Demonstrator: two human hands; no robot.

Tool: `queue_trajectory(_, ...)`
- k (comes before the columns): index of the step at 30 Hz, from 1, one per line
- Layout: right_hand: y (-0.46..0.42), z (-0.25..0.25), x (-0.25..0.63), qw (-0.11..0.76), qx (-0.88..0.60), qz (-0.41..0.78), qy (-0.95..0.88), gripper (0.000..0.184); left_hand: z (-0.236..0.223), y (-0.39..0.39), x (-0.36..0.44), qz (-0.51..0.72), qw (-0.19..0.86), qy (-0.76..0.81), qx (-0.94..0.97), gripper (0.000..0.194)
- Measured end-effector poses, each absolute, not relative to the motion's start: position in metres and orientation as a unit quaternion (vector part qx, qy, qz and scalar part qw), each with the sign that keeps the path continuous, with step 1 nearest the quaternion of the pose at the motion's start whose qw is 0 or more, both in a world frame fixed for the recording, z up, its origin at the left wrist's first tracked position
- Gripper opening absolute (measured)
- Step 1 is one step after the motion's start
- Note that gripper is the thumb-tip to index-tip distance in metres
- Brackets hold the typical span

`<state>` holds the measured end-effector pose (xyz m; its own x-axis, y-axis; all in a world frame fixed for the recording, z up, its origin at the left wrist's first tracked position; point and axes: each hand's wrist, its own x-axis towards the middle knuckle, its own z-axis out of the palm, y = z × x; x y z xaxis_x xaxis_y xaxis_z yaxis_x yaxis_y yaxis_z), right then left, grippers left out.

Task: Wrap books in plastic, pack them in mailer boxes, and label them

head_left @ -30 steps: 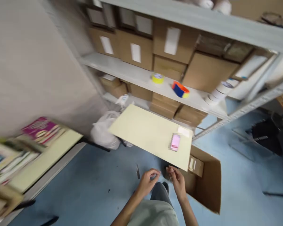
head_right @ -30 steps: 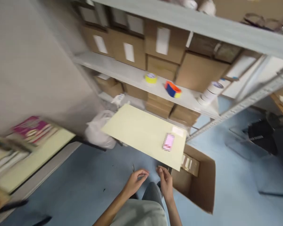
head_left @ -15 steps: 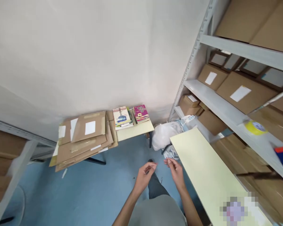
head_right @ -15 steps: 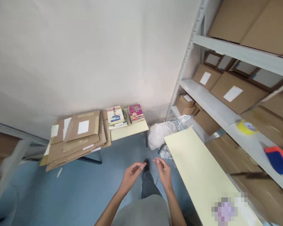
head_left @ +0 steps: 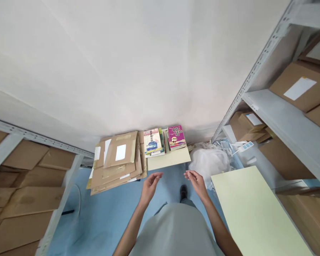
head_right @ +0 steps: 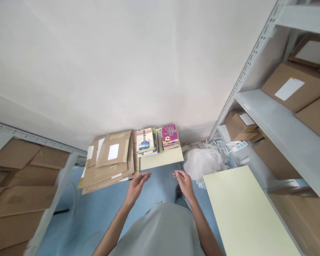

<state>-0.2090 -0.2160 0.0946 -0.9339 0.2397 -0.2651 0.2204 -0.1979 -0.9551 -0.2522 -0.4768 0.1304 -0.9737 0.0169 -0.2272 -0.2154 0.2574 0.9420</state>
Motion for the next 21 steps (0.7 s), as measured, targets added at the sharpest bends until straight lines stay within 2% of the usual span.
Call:
queue_trajectory(4,-0.217,0.083,-0.238,-0.049,-0.173,0.743,-0.644,0.066,0.119,-0.489,-0.273,0.617,0.074,0.776,-0.104,0.065)
queue_trajectory(9,-0.238,0.072,-0.279,-0.102,-0.121,0.725,-0.671,0.063,0.097,-0.513,-0.3,0.624,0.062,0.763,-0.156,0.068)
queue_trajectory(15,-0.267,0.063,-0.349,-0.109,-0.057,0.665,-0.736,0.048,0.058,-0.544,-0.366,0.603,0.056,0.777,-0.173,0.054)
queue_trajectory(21,-0.319,0.049,-0.449,-0.115,-0.041,0.523,-0.843,0.03,0.025,-0.566,-0.451,0.539,0.065,0.821,-0.175,0.041)
